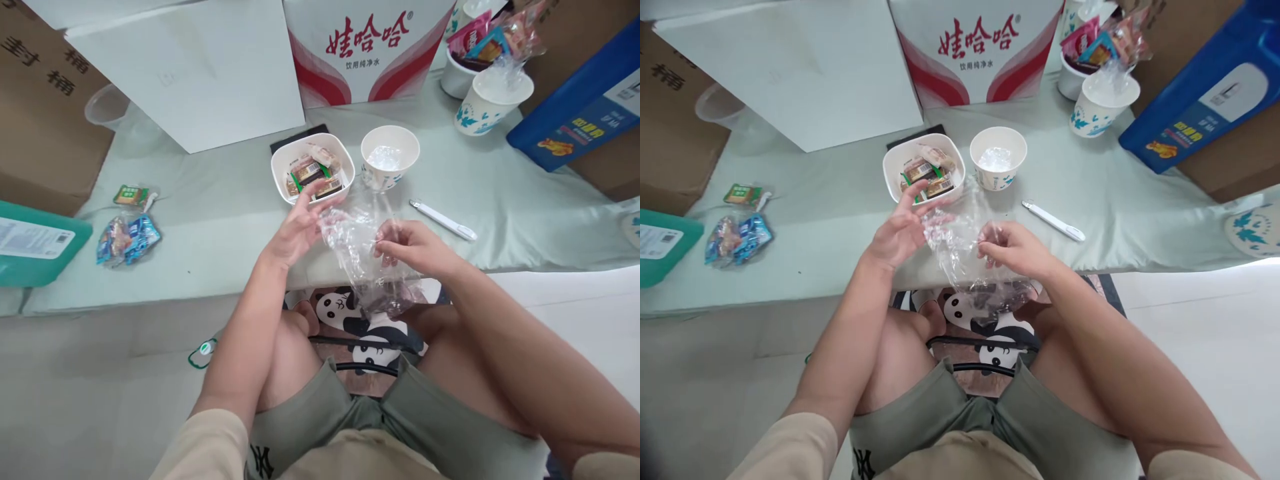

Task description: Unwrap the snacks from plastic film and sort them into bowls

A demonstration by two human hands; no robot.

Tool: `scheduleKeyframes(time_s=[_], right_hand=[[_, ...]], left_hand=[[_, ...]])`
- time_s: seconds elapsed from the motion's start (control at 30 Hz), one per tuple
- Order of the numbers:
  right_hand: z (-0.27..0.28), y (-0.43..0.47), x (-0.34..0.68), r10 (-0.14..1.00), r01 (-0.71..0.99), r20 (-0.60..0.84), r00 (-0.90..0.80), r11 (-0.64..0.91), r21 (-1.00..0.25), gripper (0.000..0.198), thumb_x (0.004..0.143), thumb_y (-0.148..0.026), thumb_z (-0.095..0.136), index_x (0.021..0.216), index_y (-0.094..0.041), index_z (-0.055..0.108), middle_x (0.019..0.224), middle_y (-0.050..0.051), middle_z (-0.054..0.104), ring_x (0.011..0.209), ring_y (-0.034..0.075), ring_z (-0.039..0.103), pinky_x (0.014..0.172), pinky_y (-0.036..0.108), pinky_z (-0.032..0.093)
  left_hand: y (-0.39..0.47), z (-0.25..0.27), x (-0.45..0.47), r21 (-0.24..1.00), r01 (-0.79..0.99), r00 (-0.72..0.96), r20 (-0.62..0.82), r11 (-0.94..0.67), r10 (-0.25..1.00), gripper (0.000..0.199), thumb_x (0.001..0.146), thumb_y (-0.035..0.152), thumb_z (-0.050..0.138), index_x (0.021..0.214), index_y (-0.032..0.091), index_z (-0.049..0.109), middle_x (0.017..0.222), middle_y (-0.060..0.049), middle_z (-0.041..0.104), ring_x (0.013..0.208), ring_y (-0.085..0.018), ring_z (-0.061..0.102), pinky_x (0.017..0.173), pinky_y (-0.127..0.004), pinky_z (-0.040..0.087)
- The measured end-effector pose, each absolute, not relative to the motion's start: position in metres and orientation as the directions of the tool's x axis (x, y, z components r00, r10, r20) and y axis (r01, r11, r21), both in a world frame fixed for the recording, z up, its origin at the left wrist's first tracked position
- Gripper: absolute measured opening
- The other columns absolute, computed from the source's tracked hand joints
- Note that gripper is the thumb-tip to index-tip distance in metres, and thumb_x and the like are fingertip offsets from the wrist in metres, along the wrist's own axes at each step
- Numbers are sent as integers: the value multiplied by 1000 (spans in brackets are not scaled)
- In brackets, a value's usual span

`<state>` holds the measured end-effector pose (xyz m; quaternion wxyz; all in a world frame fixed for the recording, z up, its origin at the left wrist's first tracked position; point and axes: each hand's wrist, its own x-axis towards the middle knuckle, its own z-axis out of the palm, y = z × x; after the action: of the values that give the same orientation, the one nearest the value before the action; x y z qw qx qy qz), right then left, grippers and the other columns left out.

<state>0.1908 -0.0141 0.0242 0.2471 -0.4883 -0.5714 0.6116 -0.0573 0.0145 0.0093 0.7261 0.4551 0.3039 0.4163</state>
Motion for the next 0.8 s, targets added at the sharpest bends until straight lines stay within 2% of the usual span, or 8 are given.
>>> scheduleKeyframes(time_s=[0.07,0.13,0.23,0.3,0.37,0.5,0.7,0.8], right_hand=[[24,-17,192,917,169,-268,-294,-227,-959,29,75,-42,75,85,-22,56,76,3,73,60,15,67,58,29,54],[22,-18,191,952,147,-229,-203,-202,-968,30,77,-43,75,86,-23,55,76,3,73,64,17,70,60,30,55],[16,-15,189,962,161,-227,-150,-203,-966,29,79,-44,74,91,-23,57,71,2,72,64,18,71,60,31,56],[13,-13,190,954,187,-258,-154,-228,-956,29,80,-45,73,95,-23,60,67,0,71,60,18,70,58,31,56],[12,-12,193,953,221,-271,-137,-237,-946,28,82,-45,71,97,-24,64,63,-1,67,55,17,68,55,30,55],[11,-11,201,976,228,-208,-71,-187,-955,26,86,-44,66,105,-25,67,65,-2,67,52,14,65,54,29,54],[7,-11,208,996,205,-3,-89,16,-979,13,88,-38,64,90,-27,72,112,4,71,62,12,64,59,32,55],[5,-11,210,990,246,93,-103,116,-962,10,81,-27,66,74,-26,73,121,5,68,95,21,67,73,37,56]], left_hand=[[6,3,-44,877,-399,439,-75,269,895,84,72,65,76,142,28,50,140,-11,63,123,-29,64,98,-40,55],[1,-3,-27,870,-354,507,-129,342,852,79,69,68,77,131,22,59,130,-14,68,119,-31,66,97,-41,55],[1,-9,-7,924,-146,515,-234,353,825,46,71,43,83,106,17,67,105,-12,76,95,-25,74,79,-34,57],[6,-9,-2,937,-34,431,-300,348,851,23,77,27,75,95,16,67,88,-8,77,75,-18,74,64,-27,53],[11,-7,-4,928,13,384,-348,371,856,14,82,21,66,95,16,66,77,-4,75,63,-15,71,56,-23,48],[17,-2,-17,937,45,449,-328,346,831,26,84,24,65,110,19,66,63,1,70,55,-15,70,50,-22,47],[19,-8,-20,950,-98,362,-244,297,900,16,84,32,70,92,19,66,75,-1,73,68,-14,72,62,-24,55],[20,-10,-21,969,-123,318,-167,215,933,12,83,30,69,85,18,68,82,-3,74,71,-13,71,67,-26,57]])
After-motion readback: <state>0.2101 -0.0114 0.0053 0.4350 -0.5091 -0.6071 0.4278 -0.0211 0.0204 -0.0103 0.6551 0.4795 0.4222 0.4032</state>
